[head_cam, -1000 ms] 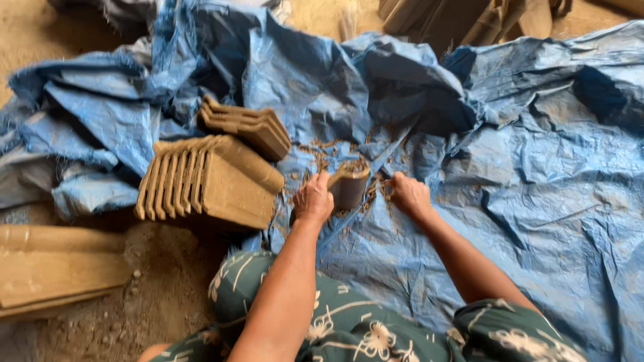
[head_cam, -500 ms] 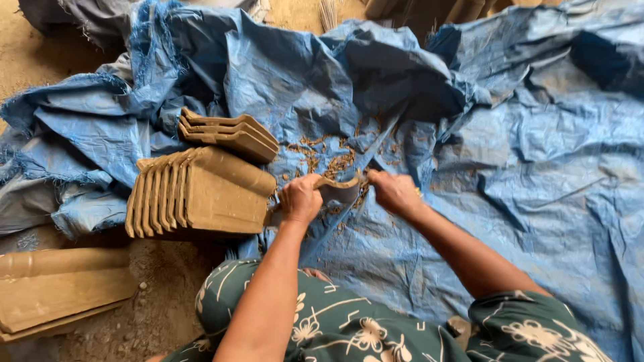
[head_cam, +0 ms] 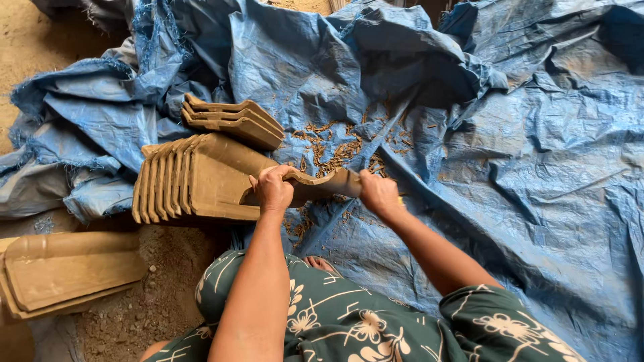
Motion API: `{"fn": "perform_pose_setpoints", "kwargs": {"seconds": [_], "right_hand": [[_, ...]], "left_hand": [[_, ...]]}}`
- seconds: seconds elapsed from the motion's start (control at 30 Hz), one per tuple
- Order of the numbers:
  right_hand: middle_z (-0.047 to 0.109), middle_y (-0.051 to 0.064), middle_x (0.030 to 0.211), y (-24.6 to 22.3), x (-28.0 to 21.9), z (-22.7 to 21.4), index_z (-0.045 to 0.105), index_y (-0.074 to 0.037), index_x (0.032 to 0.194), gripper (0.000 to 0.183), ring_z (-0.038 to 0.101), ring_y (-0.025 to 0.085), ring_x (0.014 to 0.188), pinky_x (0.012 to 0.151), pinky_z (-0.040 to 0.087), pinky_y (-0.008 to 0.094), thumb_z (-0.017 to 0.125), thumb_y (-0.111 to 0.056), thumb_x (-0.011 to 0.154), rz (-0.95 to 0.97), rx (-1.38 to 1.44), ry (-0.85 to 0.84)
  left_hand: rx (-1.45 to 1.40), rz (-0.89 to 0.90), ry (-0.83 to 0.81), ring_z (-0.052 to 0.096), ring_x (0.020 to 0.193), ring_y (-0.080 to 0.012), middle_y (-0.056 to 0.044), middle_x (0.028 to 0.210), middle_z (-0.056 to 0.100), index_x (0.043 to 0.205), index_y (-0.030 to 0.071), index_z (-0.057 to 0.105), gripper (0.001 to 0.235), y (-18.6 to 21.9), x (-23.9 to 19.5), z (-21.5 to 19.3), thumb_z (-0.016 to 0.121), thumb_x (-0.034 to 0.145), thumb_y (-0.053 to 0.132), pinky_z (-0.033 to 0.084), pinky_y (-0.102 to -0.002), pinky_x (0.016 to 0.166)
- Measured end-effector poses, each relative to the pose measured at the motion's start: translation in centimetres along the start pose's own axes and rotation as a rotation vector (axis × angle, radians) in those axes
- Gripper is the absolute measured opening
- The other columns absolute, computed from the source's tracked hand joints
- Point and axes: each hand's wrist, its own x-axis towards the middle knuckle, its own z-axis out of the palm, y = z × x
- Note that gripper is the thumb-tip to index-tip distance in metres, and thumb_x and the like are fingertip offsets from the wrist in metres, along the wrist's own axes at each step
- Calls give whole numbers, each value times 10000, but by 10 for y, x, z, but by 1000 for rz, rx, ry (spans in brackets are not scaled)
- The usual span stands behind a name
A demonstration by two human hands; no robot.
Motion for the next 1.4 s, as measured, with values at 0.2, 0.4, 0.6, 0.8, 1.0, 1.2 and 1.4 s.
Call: {"fn": "perform_pose_setpoints", "kwargs": {"seconds": [0.2,0.4,0.6,0.8,1.0,1.2,1.4], "right_hand": [[647,153,837,-23,-9,-36,495,-173,985,157,682,408,770,718,534,522,353,-179,919,-147,144,-49],[681,31,816,10,25,0,525,-216,955,157,703,309,799,740,551,449,395,-296,916,49,-12,-200],[676,164,817,-12,7,-8,549,-125,943,224,682,373,847,755,535,502,437,-312,892,35,161,-243],[665,197,845,-29,0,-25,562,-138,964,226,663,420,863,754,520,529,370,-253,928,-15,299,-213],[679,172,896,-8,8,3,603,-193,1039,247,658,394,932,826,517,516,414,-237,884,100,217,-336],[657,230,971,-27,7,-26,571,-107,1040,223,620,435,1003,874,482,542,445,-213,889,37,324,-309],[665,183,872,-9,10,11,592,-202,1007,225,653,404,921,819,506,524,435,-315,891,101,227,-315]], "left_hand": [[-30,12,-22,596,1062,-203,99,901,676,848,390,691,444,-18,9,17,440,746,38,198,-586,1100],[-28,-23,-15,566,1136,-158,131,974,665,843,403,676,496,-16,15,8,416,729,-3,286,-577,1065],[-19,-33,16,569,1136,-162,137,945,663,817,409,677,505,-27,12,-2,405,732,-7,306,-578,1037],[-67,-65,32,552,1175,-174,134,966,672,822,393,688,491,-43,18,6,430,728,-14,289,-603,1023],[-75,-80,13,553,1181,-173,142,940,677,805,391,684,503,-54,24,7,420,739,-33,281,-570,1042],[-82,-68,25,558,1176,-179,126,939,684,826,376,693,495,-45,22,-8,408,738,-19,301,-550,1032],[-101,-78,0,546,1193,-164,166,916,676,787,406,680,498,-72,27,18,455,726,-34,213,-612,1074]]}}
